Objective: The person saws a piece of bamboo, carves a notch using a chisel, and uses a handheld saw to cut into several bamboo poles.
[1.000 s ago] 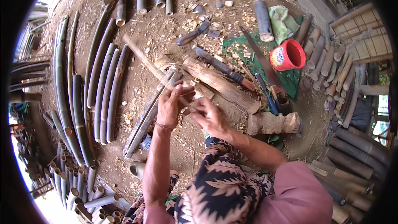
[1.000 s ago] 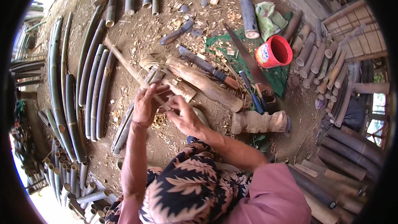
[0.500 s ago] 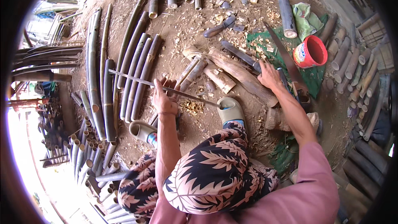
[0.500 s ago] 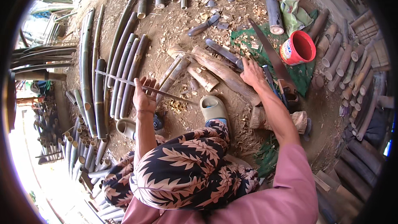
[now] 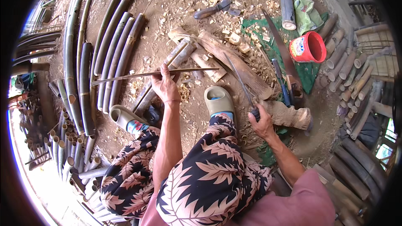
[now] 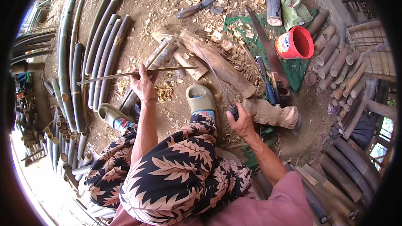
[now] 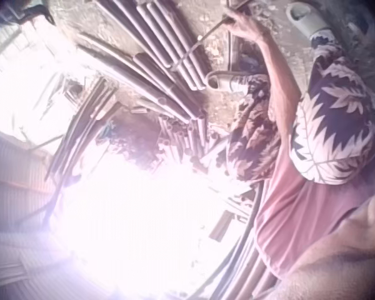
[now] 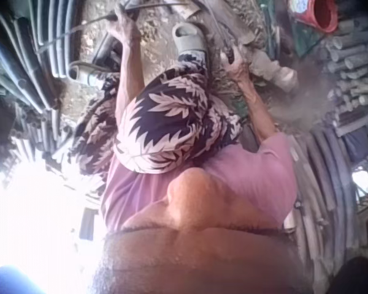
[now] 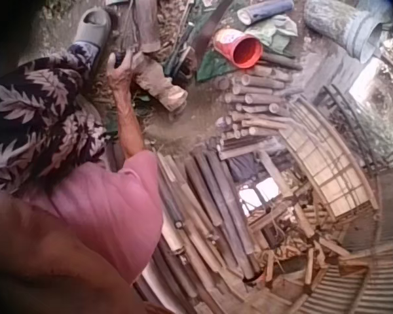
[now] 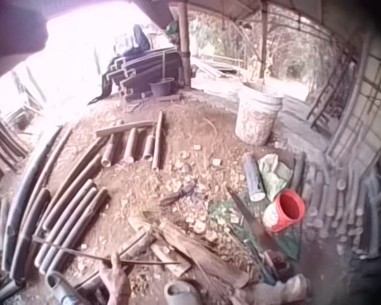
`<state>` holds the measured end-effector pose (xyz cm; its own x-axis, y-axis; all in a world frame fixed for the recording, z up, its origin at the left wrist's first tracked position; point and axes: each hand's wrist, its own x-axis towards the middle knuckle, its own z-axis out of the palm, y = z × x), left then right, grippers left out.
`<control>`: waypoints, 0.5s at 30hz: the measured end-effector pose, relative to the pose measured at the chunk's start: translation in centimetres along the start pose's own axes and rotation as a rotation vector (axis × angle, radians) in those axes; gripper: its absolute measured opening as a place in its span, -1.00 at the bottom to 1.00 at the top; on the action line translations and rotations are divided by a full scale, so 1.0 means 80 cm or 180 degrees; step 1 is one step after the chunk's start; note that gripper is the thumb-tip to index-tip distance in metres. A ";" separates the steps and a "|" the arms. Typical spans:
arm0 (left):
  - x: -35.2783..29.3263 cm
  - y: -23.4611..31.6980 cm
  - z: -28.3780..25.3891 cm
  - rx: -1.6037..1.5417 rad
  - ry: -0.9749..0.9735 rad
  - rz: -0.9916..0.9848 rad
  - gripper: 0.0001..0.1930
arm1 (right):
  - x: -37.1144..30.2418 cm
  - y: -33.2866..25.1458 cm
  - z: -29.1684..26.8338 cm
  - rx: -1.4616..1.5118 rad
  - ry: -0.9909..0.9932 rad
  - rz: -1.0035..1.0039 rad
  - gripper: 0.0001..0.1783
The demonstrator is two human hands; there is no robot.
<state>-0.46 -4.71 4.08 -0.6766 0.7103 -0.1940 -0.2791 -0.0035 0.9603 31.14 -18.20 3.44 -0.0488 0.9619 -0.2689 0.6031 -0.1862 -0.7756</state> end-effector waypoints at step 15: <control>0.001 -0.049 -0.017 -0.0244 0.0079 -0.0070 -0.76 | 0.038 -0.010 0.021 -0.0588 -0.0094 -0.0387 -0.59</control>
<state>-0.37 -5.57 0.03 -0.6861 0.6931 -0.2208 -0.3448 -0.0425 0.9377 29.19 -15.42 2.29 -0.1518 0.9683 -0.1984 0.7268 -0.0267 -0.6864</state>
